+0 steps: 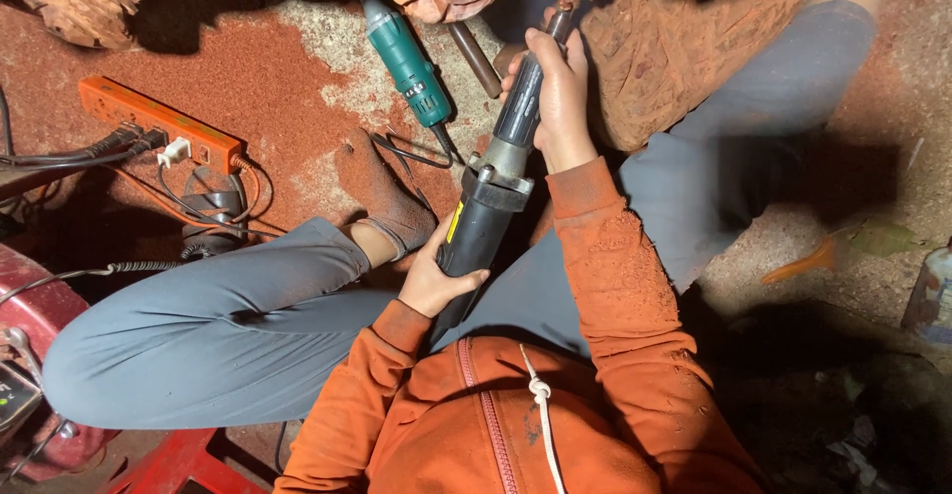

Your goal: Carving intricate details into a large wooden sculpture using a rotary power tool

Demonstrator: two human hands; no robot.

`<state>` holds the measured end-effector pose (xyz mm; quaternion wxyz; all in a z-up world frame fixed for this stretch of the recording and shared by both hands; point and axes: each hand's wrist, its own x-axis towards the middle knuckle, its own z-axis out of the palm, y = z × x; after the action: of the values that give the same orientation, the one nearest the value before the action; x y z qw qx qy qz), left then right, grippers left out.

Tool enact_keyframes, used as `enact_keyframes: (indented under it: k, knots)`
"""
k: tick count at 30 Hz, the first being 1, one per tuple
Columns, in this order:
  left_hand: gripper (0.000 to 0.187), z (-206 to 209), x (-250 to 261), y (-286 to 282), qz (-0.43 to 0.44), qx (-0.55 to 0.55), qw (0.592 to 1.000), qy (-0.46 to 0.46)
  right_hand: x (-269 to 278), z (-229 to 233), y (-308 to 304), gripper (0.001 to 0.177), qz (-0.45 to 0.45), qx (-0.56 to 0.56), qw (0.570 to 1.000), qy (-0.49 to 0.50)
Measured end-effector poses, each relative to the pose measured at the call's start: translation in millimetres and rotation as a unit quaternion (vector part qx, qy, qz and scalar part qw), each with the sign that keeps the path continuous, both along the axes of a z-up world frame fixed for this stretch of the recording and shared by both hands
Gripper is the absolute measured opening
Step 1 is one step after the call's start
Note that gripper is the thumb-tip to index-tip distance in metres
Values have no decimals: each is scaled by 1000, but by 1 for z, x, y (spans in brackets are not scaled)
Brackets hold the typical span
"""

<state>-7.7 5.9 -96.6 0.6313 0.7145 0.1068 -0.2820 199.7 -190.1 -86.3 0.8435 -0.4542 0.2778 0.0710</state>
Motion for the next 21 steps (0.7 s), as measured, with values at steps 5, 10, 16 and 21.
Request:
enact_keyframes:
  k: [5, 10, 16, 21]
  knots:
    - [98, 0, -4, 1, -3, 6, 1000, -4, -3, 2, 1, 66, 0, -2, 1000, 0]
    - [100, -3, -11, 1, -3, 53, 999, 7, -8, 4, 2, 65, 7, -11, 1000, 4]
    - [99, -10, -13, 2, 5, 14, 1000, -9, -6, 2, 2, 64, 4, 4, 1000, -9]
    - [96, -5, -4, -1, 18, -2, 1000, 3, -1, -2, 0, 66, 0, 7, 1000, 1]
